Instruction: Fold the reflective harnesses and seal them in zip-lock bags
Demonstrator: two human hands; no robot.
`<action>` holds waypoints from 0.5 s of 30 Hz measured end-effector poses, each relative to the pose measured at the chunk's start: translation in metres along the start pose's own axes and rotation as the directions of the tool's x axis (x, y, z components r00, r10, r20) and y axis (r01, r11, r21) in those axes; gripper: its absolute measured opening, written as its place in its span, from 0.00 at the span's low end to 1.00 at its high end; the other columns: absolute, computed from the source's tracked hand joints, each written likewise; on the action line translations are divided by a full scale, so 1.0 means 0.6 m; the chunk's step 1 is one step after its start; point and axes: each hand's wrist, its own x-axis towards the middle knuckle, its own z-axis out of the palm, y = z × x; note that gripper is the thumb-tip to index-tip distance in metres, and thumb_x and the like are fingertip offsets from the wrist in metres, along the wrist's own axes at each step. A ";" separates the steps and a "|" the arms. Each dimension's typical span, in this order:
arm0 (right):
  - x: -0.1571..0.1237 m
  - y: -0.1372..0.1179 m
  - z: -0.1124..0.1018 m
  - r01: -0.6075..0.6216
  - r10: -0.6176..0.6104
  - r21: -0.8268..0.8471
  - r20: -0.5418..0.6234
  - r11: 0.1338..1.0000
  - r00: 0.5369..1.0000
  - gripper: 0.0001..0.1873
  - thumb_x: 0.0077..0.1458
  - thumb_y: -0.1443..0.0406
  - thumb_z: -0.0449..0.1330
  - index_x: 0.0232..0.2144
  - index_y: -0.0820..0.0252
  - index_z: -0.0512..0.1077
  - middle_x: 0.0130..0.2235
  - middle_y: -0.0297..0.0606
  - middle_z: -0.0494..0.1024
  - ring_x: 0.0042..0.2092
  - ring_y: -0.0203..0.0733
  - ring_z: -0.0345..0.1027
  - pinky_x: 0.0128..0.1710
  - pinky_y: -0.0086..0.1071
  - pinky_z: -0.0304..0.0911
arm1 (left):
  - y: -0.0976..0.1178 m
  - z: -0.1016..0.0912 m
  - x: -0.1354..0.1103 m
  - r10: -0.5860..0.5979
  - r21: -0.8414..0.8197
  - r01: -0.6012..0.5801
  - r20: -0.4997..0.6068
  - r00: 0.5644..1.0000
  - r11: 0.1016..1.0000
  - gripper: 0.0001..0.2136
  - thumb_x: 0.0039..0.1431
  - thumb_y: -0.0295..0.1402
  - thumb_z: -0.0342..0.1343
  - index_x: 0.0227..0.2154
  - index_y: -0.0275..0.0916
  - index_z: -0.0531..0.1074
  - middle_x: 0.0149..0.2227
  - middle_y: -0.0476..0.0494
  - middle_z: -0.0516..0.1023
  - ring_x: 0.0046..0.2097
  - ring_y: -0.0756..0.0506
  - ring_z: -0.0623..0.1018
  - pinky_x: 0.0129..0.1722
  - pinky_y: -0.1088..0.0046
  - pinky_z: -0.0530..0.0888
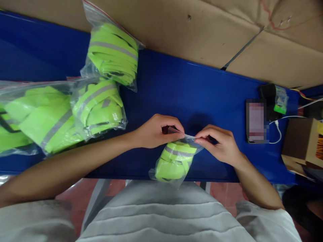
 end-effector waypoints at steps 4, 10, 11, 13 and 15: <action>-0.002 0.002 0.001 0.035 -0.035 -0.008 0.007 0.999 0.999 0.02 0.65 0.67 0.64 0.41 0.57 0.77 0.35 0.36 0.79 0.32 0.33 0.70 0.32 0.29 0.66 | 0.001 -0.001 0.001 0.006 0.024 -0.006 0.021 1.000 1.000 0.09 0.64 0.37 0.64 0.35 0.35 0.81 0.34 0.44 0.82 0.30 0.52 0.75 0.28 0.79 0.68; 0.002 0.015 -0.016 -0.014 0.013 0.008 0.074 1.000 0.997 0.05 0.63 0.64 0.67 0.41 0.57 0.77 0.36 0.35 0.79 0.34 0.34 0.73 0.36 0.29 0.68 | -0.003 -0.001 0.001 -0.011 0.014 0.011 -0.028 1.000 1.000 0.09 0.63 0.37 0.65 0.35 0.35 0.81 0.33 0.44 0.81 0.29 0.53 0.75 0.28 0.80 0.69; 0.003 0.017 -0.021 -0.017 0.016 0.012 0.098 1.000 0.995 0.05 0.63 0.64 0.67 0.41 0.57 0.77 0.36 0.35 0.80 0.34 0.34 0.73 0.36 0.28 0.68 | -0.004 -0.001 0.000 -0.008 0.008 0.008 -0.038 0.999 1.000 0.10 0.63 0.38 0.65 0.35 0.35 0.81 0.33 0.44 0.81 0.29 0.53 0.75 0.28 0.80 0.69; 0.004 0.023 -0.026 -0.012 0.009 0.022 0.096 1.000 0.995 0.03 0.64 0.64 0.67 0.39 0.58 0.78 0.34 0.35 0.80 0.33 0.34 0.73 0.33 0.27 0.67 | -0.005 -0.001 0.000 -0.007 -0.005 0.007 -0.052 0.999 1.000 0.10 0.63 0.39 0.65 0.35 0.35 0.81 0.34 0.44 0.82 0.30 0.52 0.76 0.29 0.80 0.70; 0.007 0.025 -0.029 0.015 -0.018 0.041 0.066 0.999 0.998 0.04 0.63 0.64 0.67 0.36 0.58 0.79 0.32 0.35 0.80 0.31 0.34 0.73 0.31 0.27 0.66 | -0.006 -0.001 0.000 -0.014 -0.014 0.014 -0.052 0.999 1.000 0.11 0.63 0.39 0.65 0.36 0.35 0.81 0.34 0.44 0.82 0.32 0.52 0.77 0.30 0.80 0.71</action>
